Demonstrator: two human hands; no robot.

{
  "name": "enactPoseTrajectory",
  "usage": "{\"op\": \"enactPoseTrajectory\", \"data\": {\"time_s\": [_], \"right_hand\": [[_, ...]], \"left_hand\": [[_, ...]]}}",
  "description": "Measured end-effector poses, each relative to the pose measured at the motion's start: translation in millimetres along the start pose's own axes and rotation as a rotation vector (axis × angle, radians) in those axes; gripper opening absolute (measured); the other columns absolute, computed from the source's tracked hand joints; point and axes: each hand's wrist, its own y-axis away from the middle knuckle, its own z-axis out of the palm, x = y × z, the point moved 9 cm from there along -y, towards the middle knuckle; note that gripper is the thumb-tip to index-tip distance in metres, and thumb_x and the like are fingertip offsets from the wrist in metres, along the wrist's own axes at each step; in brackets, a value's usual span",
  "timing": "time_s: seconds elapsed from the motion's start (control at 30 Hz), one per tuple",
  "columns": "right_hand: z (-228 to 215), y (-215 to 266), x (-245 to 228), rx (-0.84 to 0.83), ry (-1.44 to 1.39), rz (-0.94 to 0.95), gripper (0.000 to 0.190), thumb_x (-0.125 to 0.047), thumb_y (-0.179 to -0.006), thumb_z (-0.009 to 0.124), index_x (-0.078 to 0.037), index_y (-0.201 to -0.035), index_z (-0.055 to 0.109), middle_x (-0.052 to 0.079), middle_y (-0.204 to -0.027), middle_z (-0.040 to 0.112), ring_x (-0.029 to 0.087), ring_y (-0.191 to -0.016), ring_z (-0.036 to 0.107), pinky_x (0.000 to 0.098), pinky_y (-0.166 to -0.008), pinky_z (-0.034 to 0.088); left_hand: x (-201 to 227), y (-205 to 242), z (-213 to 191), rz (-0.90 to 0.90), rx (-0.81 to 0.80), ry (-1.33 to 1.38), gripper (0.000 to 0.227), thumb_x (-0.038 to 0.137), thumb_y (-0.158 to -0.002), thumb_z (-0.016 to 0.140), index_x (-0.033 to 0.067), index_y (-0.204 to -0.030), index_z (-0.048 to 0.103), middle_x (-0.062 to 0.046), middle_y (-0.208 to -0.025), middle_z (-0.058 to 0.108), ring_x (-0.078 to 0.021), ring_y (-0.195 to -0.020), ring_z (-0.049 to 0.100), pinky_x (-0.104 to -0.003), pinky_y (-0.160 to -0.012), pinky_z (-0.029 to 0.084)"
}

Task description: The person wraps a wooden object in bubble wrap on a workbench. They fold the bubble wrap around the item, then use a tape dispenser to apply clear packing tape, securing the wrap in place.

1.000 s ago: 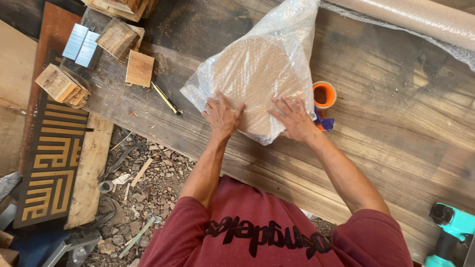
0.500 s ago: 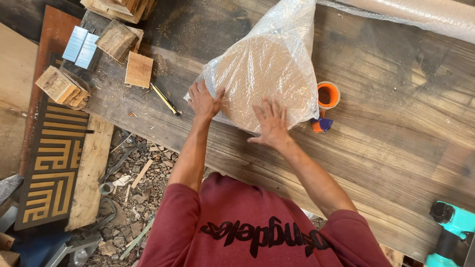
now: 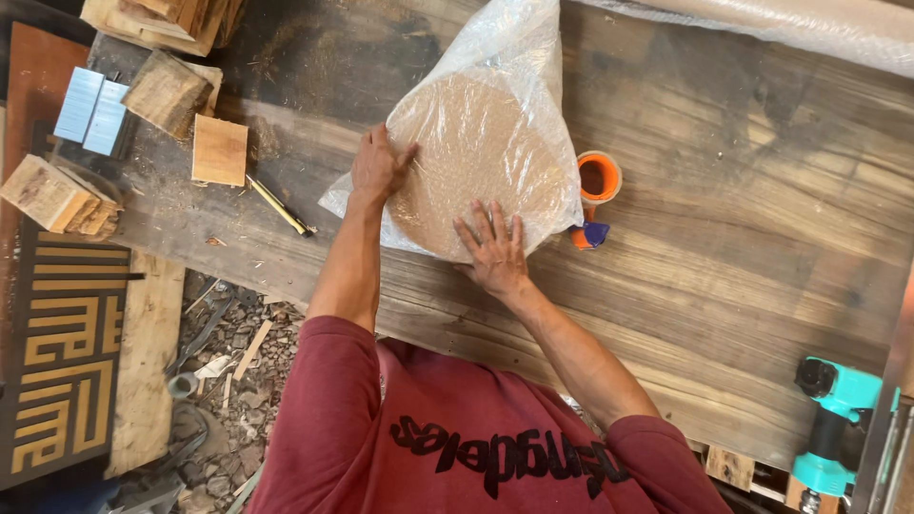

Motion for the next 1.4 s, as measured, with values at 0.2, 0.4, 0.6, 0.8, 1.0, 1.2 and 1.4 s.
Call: {"op": "enactPoseTrajectory", "data": {"time_s": [0.2,0.4,0.6,0.8,1.0,1.2,1.4], "right_hand": [[6.8,20.7,6.4,0.003,0.078,-0.121,0.097,-0.06,-0.079,0.078,-0.026,-0.16,0.035,0.021,-0.167,0.025,0.052,-0.15,0.026,0.0777,-0.109,0.03],[33.1,56.2,50.2,0.0,0.116,-0.326,0.106,-0.048,-0.064,0.087,-0.029,-0.156,0.04,0.017,-0.165,0.032,0.046,-0.149,0.033,0.0706,-0.111,0.033],[-12.8,60.8,82.2,-0.049,0.166,-0.382,0.099,-0.062,-0.068,0.08,-0.037,-0.154,0.038,0.007,-0.171,0.024,0.037,-0.155,0.027,0.0626,-0.118,0.032],[-28.0,53.3,113.6,-0.087,0.206,-0.308,0.097,-0.054,-0.063,0.084,-0.038,-0.15,0.046,0.006,-0.167,0.034,0.039,-0.152,0.034,0.0671,-0.115,0.036],[-36.1,38.9,168.1,0.045,0.159,-0.058,0.048,-0.023,-0.098,0.062,-0.032,-0.144,0.058,0.009,-0.157,0.047,0.042,-0.146,0.044,0.0706,-0.112,0.037],[-43.8,34.1,215.9,0.142,0.107,0.24,0.061,0.006,-0.09,0.062,-0.018,-0.146,0.058,0.019,-0.149,0.048,0.05,-0.143,0.042,0.0744,-0.111,0.03],[-59.7,49.0,150.3,0.202,-0.031,0.101,0.077,-0.03,-0.065,0.086,-0.016,-0.138,0.065,0.019,-0.144,0.049,0.045,-0.139,0.041,0.0704,-0.109,0.029]], "left_hand": [[-37.8,26.1,23.9,-0.063,0.003,0.032,0.071,0.067,-0.095,0.06,0.0106,-0.138,0.051,-0.018,-0.129,0.056,-0.0419,-0.121,0.063,-0.056,-0.097,0.055],[-9.4,95.6,18.1,-0.12,0.017,0.092,0.07,0.063,-0.097,0.055,0.0062,-0.136,0.051,-0.022,-0.126,0.056,-0.047,-0.116,0.063,-0.063,-0.095,0.054],[-16.7,133.5,56.5,-0.25,0.026,0.05,0.068,0.07,-0.098,0.047,0.0108,-0.132,0.049,-0.016,-0.125,0.055,-0.0402,-0.118,0.063,-0.062,-0.093,0.052],[12.2,145.7,53.4,-0.279,0.031,0.009,0.065,0.064,-0.096,0.051,0.0067,-0.125,0.052,-0.02,-0.123,0.057,-0.0433,-0.116,0.062,-0.062,-0.09,0.051],[34.6,144.5,78.8,-0.321,0.009,0.039,0.069,0.07,-0.096,0.05,0.006,-0.122,0.051,-0.02,-0.127,0.055,-0.0435,-0.121,0.06,-0.062,-0.095,0.049],[79.0,134.1,100.3,-0.229,0.008,0.148,0.071,0.065,-0.089,0.063,0.004,-0.121,0.05,-0.021,-0.127,0.054,-0.0448,-0.123,0.059,-0.06,-0.097,0.051],[118.5,187.6,45.9,-0.206,-0.068,0.393,0.095,0.053,-0.09,0.07,-0.0017,-0.156,0.028,-0.038,-0.138,0.046,-0.0602,-0.135,0.045,-0.066,-0.111,0.042]]}}
